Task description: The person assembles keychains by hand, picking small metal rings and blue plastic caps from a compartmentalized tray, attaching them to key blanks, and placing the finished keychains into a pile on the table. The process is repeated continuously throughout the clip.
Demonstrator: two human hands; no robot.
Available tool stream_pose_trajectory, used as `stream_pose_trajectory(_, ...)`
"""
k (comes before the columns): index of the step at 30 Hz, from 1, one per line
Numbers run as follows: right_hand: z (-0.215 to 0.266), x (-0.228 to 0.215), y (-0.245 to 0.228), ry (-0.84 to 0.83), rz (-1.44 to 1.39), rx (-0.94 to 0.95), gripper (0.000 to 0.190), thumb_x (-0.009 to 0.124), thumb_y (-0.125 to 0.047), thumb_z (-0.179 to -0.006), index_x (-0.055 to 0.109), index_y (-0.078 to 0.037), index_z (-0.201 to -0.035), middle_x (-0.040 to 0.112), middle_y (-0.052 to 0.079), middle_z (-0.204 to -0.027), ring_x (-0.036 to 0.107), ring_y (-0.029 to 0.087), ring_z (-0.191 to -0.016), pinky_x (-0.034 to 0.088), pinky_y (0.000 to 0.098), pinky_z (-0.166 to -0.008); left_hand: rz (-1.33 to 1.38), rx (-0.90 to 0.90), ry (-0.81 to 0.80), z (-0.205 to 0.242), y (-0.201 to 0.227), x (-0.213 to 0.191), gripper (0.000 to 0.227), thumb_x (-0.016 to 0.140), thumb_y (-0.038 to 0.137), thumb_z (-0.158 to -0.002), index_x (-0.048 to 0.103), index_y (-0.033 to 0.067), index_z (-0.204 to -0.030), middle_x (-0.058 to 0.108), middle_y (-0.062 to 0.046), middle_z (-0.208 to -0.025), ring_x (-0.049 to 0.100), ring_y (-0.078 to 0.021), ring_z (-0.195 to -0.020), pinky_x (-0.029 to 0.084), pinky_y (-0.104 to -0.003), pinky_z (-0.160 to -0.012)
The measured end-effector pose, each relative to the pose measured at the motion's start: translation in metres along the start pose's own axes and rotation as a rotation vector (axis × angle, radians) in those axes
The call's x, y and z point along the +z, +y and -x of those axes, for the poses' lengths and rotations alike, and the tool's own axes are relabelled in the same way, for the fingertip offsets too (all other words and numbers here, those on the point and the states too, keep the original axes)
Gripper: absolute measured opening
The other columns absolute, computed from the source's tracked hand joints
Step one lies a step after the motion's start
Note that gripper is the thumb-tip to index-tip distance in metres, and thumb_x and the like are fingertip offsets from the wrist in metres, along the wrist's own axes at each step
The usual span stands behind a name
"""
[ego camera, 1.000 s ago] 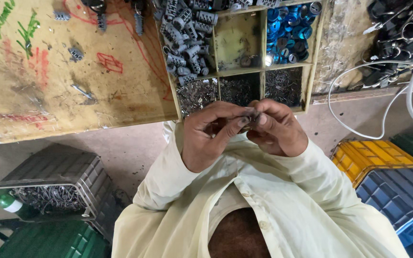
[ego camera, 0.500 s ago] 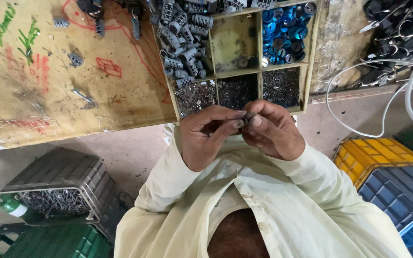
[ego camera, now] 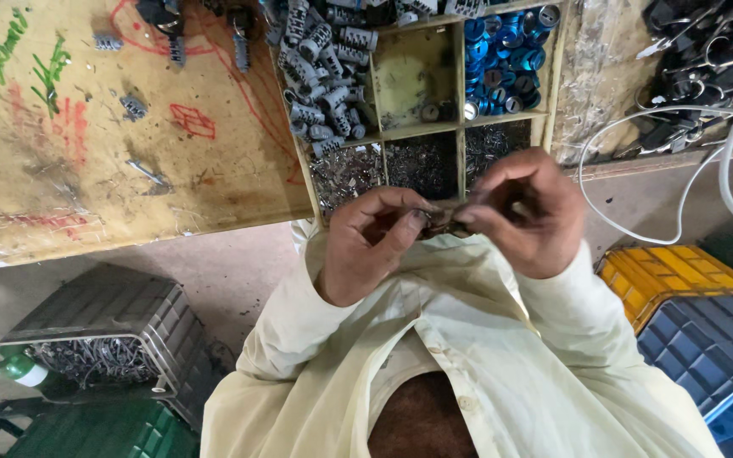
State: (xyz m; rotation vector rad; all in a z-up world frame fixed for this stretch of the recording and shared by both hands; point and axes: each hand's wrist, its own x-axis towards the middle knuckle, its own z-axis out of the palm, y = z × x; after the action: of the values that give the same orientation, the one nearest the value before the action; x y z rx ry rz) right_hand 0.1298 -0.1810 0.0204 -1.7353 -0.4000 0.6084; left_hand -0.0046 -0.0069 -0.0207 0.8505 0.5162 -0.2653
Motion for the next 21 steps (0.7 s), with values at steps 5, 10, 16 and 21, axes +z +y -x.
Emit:
stream_pose_trajectory(5, -0.015, -0.018, -0.014, -0.083, 1.020, -0.187, 0.014, 0.087, -0.012, -0.094, 0.076, -0.010, -0.104, 0.074, 0.005, -0.095, 0.072, 0.020, -0.075, 0.054, 0.0331, -0.058, 0.239, -0.097, -0.023, -0.005, -0.008, -0.003, 0.018, 0.061, 0.008, -0.102, 0.063, 0.0002, -0.119, 0.074, -0.005, -0.110, 0.045, 0.0013, -0.056, 0.038, -0.016, -0.049)
stream_pose_trajectory(10, -0.004, -0.020, 0.002, -0.130, 1.073, -0.201, 0.009, 0.084, -0.014, -0.093, 0.076, -0.012, -0.097, 0.074, 0.003, -0.092, 0.073, 0.022, -0.076, 0.053, 0.0356, -0.057, -0.197, 0.158, 0.017, 0.001, 0.001, 0.003, 0.014, 0.061, 0.007, -0.107, 0.060, 0.0038, -0.121, 0.066, -0.003, -0.123, 0.050, 0.0001, -0.086, 0.046, -0.018, -0.078)
stream_pose_trajectory(16, 0.009, -0.037, 0.016, -0.060, 0.840, -0.128, 0.015, 0.080, -0.008, -0.096, 0.075, -0.011, -0.109, 0.074, 0.005, -0.107, 0.072, 0.021, -0.080, 0.057, 0.0340, -0.072, -0.309, 0.159, -0.037, -0.003, 0.015, 0.010, 0.014, 0.064, 0.007, -0.102, 0.062, 0.0064, -0.115, 0.062, -0.003, -0.125, 0.049, 0.0001, -0.078, 0.044, -0.017, -0.070)
stream_pose_trajectory(21, 0.016, -0.040, 0.027, -0.014, 0.577, -0.022, 0.016, 0.078, -0.001, -0.095, 0.073, -0.004, -0.109, 0.073, 0.010, -0.108, 0.065, 0.014, -0.073, 0.050, 0.0261, -0.064, -0.343, 0.176, -0.078, -0.005, 0.017, 0.015, 0.014, 0.064, 0.003, -0.099, 0.062, 0.0068, -0.113, 0.061, -0.003, -0.125, 0.052, -0.0004, -0.077, 0.045, -0.018, -0.070)
